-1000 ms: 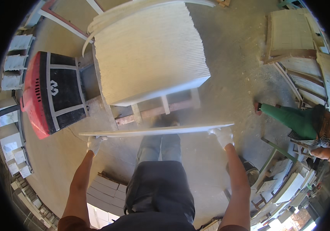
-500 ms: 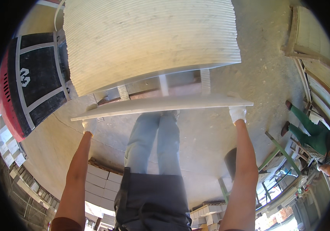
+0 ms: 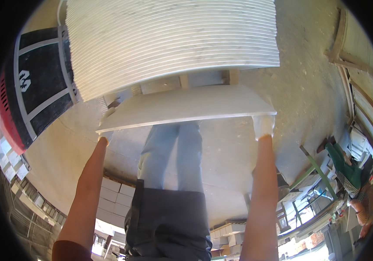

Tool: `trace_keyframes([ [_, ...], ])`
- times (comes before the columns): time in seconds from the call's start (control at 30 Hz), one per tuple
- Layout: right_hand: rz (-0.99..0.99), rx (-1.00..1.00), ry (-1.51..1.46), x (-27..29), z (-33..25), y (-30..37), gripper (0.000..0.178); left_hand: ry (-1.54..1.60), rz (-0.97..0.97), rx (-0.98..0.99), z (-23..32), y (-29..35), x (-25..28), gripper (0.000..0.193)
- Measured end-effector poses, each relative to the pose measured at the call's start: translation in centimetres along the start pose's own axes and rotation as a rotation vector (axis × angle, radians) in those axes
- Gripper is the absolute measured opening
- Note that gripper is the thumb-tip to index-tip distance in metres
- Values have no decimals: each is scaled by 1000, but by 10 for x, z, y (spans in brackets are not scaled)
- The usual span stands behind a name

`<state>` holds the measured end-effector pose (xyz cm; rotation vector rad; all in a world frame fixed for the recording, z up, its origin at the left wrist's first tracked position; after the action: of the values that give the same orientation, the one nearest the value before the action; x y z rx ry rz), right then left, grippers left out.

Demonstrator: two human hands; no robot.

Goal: The person repeatedly picks up large white rectangular tiles from a table and stacks them onto a wooden pallet. The person handles each tile with both hands and places it on top of the growing stack.

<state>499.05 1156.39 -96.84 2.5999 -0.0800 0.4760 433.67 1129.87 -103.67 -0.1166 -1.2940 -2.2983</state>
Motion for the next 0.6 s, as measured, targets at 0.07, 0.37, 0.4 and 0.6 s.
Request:
trace_keyframes([
  [0.07, 116, -323, -909, -10, -11, 34, 42, 385, -60, 173, -19, 6, -3, 37],
  [0.37, 100, -711, -767, -81, -8, 121, 45, 460, -491, 223, 18, 160, -36, 46],
  [0.4, 68, -713, -775, -82, 1, 123, 44, 565, -641, 210, 33, 180, -50, 47],
  [0.6, -2, -662, -597, -60, 55, 132, 38, 1172, -159, 421, 37, 189, -84, 37],
])
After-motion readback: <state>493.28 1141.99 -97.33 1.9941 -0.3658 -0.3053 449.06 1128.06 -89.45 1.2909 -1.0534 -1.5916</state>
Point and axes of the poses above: each hand's wrist, its own y-axis away from the middle knuckle, its own x-axis out of the back of the hand, z = x × y, the point moved 6 cm from there along -y, towards the middle knuckle, and after that the axes turned 2 degrees about z, right-handed, at the moved point
